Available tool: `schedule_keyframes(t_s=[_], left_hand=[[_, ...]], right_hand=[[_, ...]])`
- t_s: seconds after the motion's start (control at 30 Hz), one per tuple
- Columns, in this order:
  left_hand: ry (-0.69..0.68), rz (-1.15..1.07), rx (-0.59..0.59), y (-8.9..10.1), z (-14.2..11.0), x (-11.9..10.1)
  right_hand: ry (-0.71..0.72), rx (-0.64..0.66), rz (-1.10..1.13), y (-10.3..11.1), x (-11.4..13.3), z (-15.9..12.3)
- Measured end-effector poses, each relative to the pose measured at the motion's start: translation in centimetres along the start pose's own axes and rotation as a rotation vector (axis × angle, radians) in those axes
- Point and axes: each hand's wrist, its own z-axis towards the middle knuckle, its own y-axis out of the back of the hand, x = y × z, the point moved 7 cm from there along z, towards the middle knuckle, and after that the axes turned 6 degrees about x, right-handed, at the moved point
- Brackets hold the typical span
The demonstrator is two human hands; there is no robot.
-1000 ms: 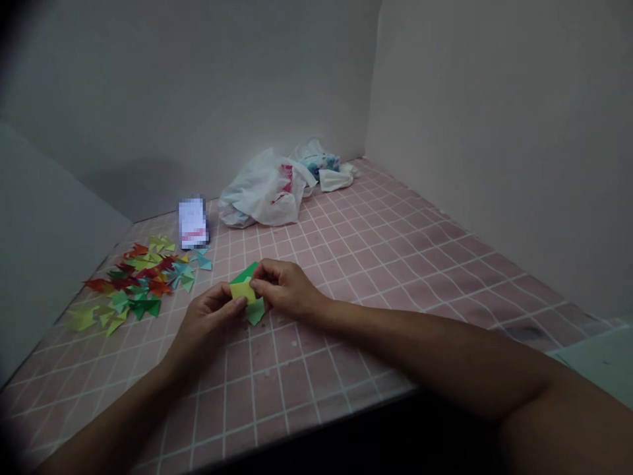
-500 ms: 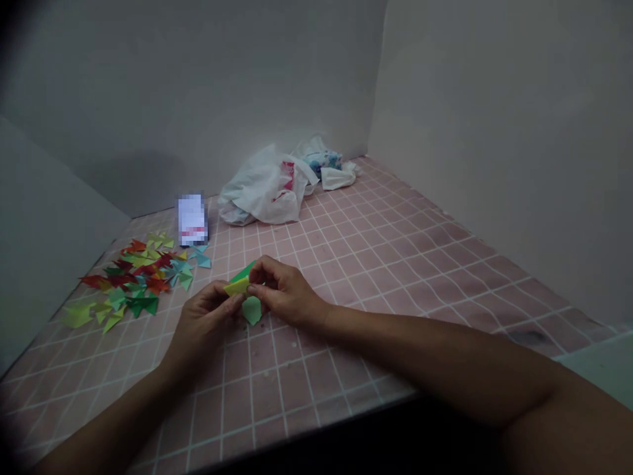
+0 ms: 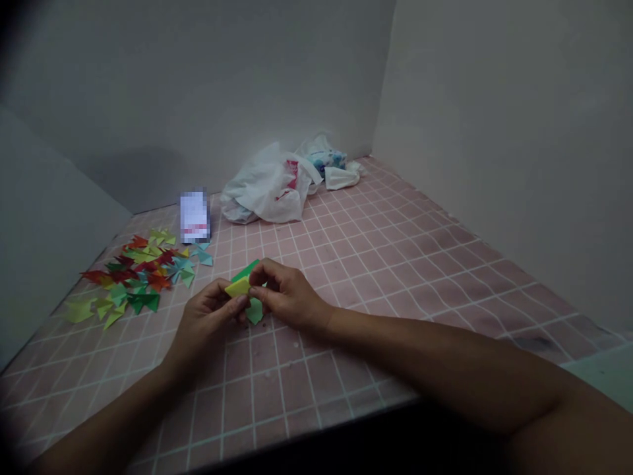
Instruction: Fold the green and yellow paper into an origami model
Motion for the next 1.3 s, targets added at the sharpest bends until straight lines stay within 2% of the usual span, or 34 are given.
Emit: schedule_keyframes(t_s=[0.13,0.27,0.4,0.63,0.73,0.87,0.93,1.17,1.3], left_hand=[[0.004,-0.007,0.012,0.1,0.0,0.2],[-0.042,0.069,-0.033,0.6,0.0,0.0],[-0.061,0.094,-0.089,1.1,0.0,-0.2],[-0.123,0.083,-0.105,1.0,0.1,-0.9],[-0.173,0.039,-0.104,0.9,0.0,-1.3],[-0.19,0.015,-0.072,0.7,-0.2,-1.3],[-0.174,0.023,-0.041,0.7,-0.2,-1.1],[-0.12,0.031,-0.003,1.2,0.0,0.0],[-0.072,0.02,-0.025,1.4,0.1,0.3]], right_hand=[[0.012,0.016,0.006,-0.1,0.0,0.0],[0.042,0.019,0.01,-0.1,0.0,0.0],[0.107,-0.01,-0.07,0.2,0.5,-0.1],[0.229,0.017,-0.196,-0.2,1.7,-0.3],[0.155,0.038,-0.092,-0.4,1.0,-0.1],[-0.079,0.057,0.197,-0.5,-0.9,0.2],[-0.15,0.044,0.266,-0.3,-1.3,0.2],[-0.201,0.042,0.309,-0.2,-1.4,0.2],[-0.203,0.05,0.306,-0.3,-1.5,0.3]])
